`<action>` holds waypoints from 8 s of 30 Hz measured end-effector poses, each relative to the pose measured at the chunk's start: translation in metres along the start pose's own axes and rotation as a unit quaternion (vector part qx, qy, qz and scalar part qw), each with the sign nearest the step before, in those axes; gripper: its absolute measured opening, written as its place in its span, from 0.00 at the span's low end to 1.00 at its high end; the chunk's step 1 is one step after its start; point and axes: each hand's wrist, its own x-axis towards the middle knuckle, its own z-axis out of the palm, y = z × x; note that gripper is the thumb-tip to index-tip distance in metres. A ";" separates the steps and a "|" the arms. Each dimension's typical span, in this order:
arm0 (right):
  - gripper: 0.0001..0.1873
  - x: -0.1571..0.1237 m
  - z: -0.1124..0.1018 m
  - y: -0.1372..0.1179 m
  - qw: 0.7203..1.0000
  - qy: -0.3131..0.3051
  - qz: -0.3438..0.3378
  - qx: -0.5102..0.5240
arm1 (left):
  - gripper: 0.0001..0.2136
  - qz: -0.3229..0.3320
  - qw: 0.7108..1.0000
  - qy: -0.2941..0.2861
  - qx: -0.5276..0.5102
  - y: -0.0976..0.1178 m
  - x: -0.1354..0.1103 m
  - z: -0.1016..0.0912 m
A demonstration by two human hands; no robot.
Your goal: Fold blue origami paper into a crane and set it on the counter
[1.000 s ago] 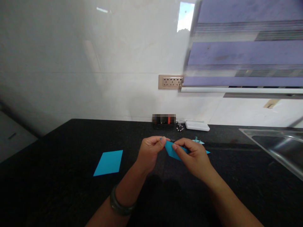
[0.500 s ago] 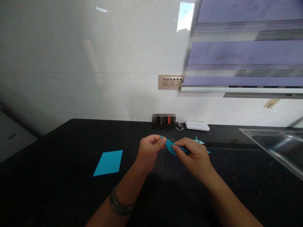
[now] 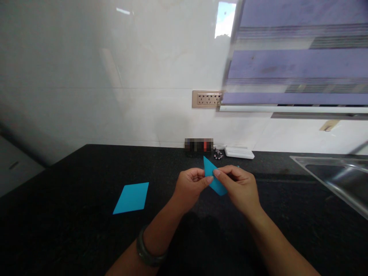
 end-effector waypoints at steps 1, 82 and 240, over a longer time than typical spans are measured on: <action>0.09 0.000 0.000 0.000 1.000 0.002 0.005 0.005 | 0.10 0.003 1.000 0.000 0.005 0.000 0.000 0.000; 0.12 -0.005 0.004 -0.003 0.986 -0.158 -0.005 -0.050 | 0.16 0.026 0.998 0.041 0.031 0.005 0.003 -0.011; 0.18 0.020 -0.029 0.007 0.847 -0.284 -0.378 -0.244 | 0.15 -0.142 0.986 -0.064 -0.052 0.020 0.002 -0.032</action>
